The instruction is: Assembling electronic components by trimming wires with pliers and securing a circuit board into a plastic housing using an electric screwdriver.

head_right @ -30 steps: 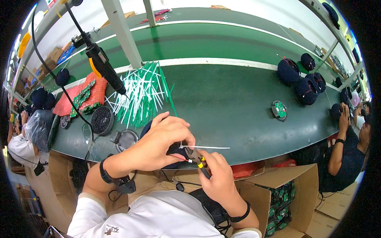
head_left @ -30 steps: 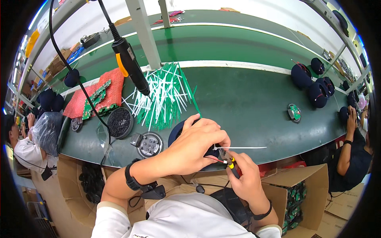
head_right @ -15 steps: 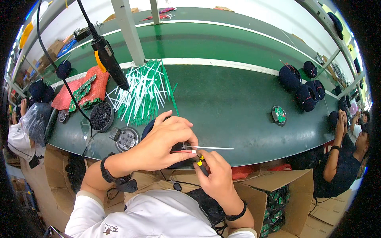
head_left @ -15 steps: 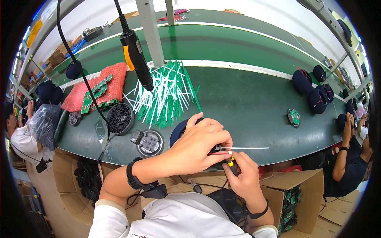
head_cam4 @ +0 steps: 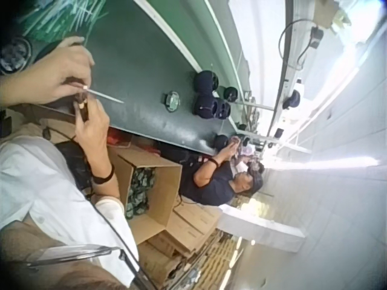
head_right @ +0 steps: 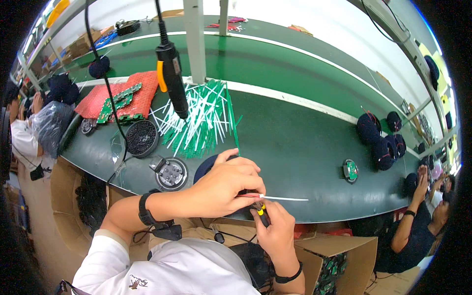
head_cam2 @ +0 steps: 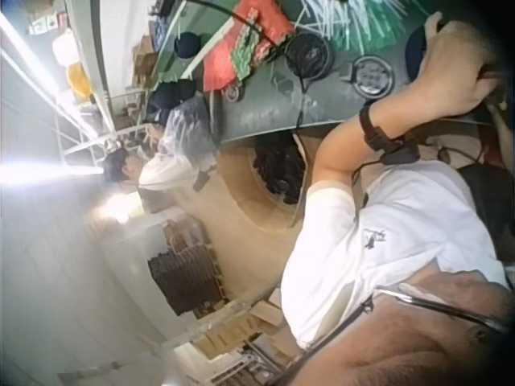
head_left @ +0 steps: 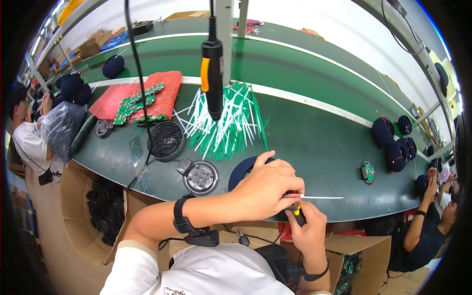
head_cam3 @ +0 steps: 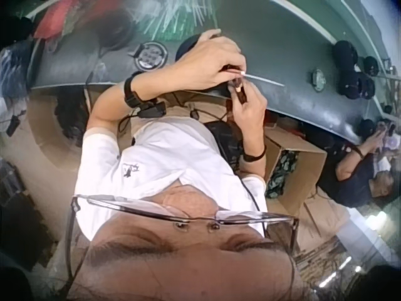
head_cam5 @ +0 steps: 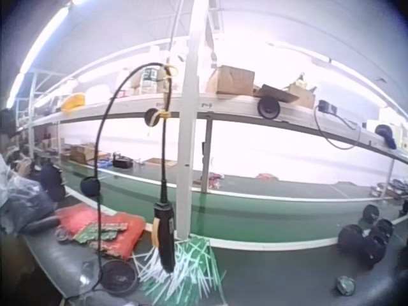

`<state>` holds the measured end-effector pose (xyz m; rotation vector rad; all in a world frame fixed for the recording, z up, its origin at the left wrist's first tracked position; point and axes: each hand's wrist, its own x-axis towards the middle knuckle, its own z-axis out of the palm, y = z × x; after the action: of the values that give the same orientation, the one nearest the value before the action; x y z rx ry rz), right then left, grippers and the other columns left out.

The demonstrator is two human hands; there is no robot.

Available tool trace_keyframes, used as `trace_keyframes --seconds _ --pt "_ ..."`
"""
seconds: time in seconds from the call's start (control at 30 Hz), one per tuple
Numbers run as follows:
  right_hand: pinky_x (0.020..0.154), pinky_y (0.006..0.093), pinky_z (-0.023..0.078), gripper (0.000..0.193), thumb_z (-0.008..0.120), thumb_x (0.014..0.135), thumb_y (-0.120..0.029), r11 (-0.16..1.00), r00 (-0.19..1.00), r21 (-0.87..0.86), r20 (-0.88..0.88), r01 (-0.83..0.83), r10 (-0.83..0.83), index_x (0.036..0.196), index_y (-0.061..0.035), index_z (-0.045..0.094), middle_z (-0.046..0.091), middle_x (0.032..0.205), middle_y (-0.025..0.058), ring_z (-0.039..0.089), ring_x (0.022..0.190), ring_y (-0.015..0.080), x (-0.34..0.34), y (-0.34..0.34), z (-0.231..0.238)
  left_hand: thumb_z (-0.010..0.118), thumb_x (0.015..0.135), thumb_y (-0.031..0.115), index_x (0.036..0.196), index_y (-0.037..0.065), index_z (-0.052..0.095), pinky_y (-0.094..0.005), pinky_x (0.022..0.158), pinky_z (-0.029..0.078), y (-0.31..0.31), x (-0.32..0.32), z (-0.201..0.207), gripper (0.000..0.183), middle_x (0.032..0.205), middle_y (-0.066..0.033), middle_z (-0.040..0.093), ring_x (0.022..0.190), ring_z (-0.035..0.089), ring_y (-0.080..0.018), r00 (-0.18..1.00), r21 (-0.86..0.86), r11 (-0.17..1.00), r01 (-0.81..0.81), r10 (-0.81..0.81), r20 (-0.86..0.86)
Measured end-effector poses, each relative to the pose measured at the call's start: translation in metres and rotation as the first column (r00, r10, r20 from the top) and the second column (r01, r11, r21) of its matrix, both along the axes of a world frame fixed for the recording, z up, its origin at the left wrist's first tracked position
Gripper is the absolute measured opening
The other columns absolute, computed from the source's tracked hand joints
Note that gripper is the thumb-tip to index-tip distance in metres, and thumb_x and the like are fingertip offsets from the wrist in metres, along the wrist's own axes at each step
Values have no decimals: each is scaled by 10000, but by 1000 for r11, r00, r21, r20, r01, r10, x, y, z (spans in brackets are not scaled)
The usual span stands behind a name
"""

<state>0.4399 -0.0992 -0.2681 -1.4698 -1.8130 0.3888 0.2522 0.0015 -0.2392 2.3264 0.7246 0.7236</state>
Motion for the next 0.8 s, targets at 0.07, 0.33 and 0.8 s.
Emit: trace_keyframes --seconds 0.07,0.33,0.8 --pt "617 342 522 326 826 813 -19 1000 999 10 42 2 -2 1111 10 697 636 785 133 620 626 262 -1 -1 -2 744 933 227 1000 173 730 -627 1187 242 -1 1 4 88 977 -19 681 1221 617 -269 999 7 1000 -21 21 41" --pt "653 327 559 370 787 687 80 982 996 181 82 -54 40 1009 -28 640 647 1114 171 664 800 277 -1 2 -2 747 923 140 973 11 732 -411 633 555 39 -60 1 139 806 -127 709 634 696 -286 711 -137 781 -609 614 343" --pt "698 386 530 500 930 583 3 960 973 193 157 -201 172 944 -70 592 607 994 129 636 856 315 1 40 30 706 935 183 1150 91 710 -477 763 581 49 -112 -51 233 979 -126 728 891 721 -358 736 193 739 -646 669 -98"
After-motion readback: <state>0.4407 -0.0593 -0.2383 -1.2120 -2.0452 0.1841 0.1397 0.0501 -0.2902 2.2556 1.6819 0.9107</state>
